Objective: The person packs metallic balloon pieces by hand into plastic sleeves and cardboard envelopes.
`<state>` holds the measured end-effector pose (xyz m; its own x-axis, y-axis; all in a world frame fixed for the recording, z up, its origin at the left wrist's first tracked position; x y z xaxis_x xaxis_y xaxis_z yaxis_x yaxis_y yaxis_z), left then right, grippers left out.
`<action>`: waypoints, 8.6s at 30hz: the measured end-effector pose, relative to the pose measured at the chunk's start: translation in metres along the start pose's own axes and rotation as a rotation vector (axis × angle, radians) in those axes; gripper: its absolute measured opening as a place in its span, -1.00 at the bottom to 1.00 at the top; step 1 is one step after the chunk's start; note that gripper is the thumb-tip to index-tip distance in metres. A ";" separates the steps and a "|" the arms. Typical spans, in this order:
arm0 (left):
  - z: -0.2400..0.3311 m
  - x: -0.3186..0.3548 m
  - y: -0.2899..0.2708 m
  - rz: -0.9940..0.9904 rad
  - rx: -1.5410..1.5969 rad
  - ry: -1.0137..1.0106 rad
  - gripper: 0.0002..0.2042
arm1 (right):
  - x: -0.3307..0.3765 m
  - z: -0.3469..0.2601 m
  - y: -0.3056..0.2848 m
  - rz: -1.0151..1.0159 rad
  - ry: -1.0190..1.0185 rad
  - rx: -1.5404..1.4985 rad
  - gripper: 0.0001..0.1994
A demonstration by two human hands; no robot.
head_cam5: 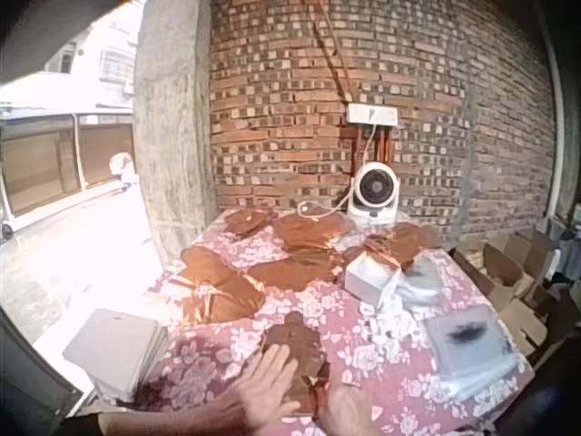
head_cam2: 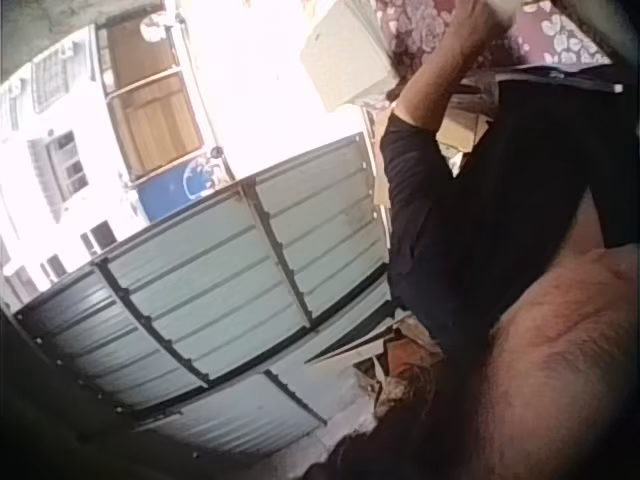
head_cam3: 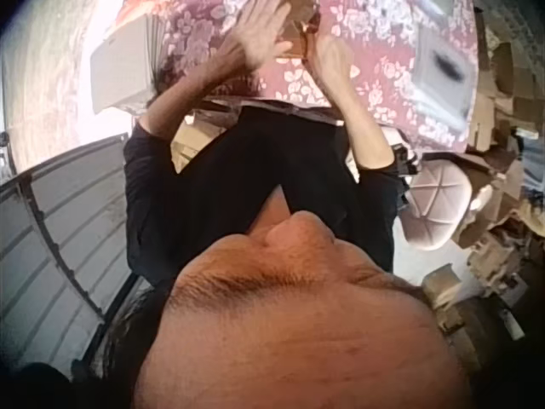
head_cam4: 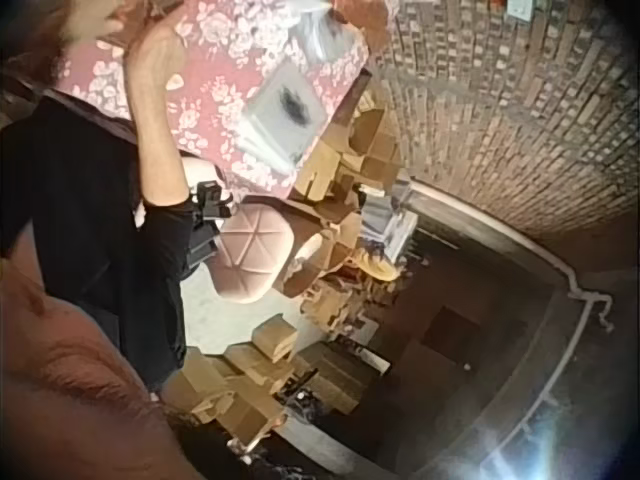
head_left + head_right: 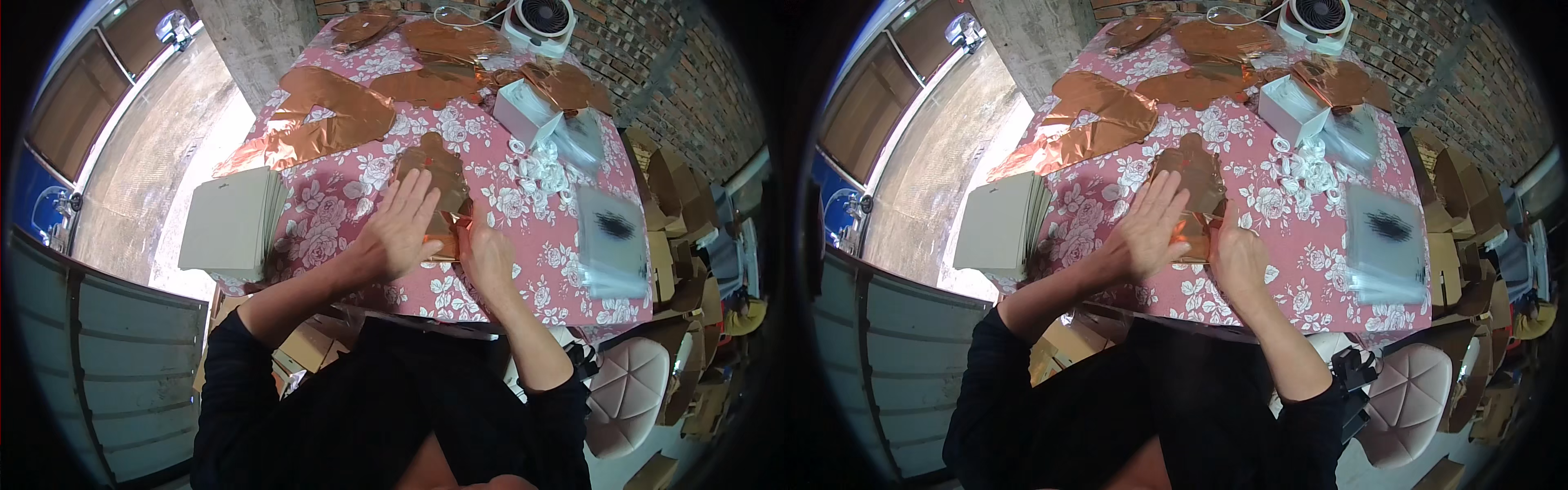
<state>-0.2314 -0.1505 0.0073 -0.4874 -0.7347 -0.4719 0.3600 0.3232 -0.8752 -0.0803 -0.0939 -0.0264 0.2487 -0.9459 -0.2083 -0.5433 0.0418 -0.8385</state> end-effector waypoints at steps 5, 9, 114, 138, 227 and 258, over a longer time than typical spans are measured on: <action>-0.018 0.009 0.039 -0.120 -0.123 -0.032 -0.25 | 0.000 -0.006 -0.002 -0.003 -0.007 0.091 -0.54; -0.016 0.007 0.039 -0.193 -0.143 -0.087 -0.26 | -0.002 -0.008 -0.012 0.059 -0.008 0.210 -0.52; 0.098 0.162 0.054 0.653 1.286 -1.021 -0.86 | 0.180 0.054 0.039 -0.564 0.643 -1.317 -0.90; 0.102 0.137 0.040 0.368 1.515 -1.052 -0.72 | 0.187 0.081 0.030 -0.543 0.626 -1.485 -0.77; 0.102 0.156 0.054 0.485 1.503 -1.001 -0.89 | 0.181 0.070 0.014 -0.521 0.377 -1.263 -0.79; 0.093 0.144 0.054 0.215 1.484 -0.991 -0.89 | 0.182 0.075 0.028 -0.555 0.537 -1.325 -0.87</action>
<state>-0.2084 -0.2943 -0.0976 0.0674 -0.9834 0.1685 0.9573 0.1113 0.2667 0.0102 -0.2402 -0.1252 0.5034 -0.7579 0.4150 -0.8570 -0.3769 0.3514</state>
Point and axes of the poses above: each hand's wrist, its own x-axis away from the middle knuckle, its own y-axis out of the palm, z = x × y, the point moved 5 cm from there along -x, towards the middle knuckle, and after that the axes turned 10 degrees about y, right-handed, at the moved point
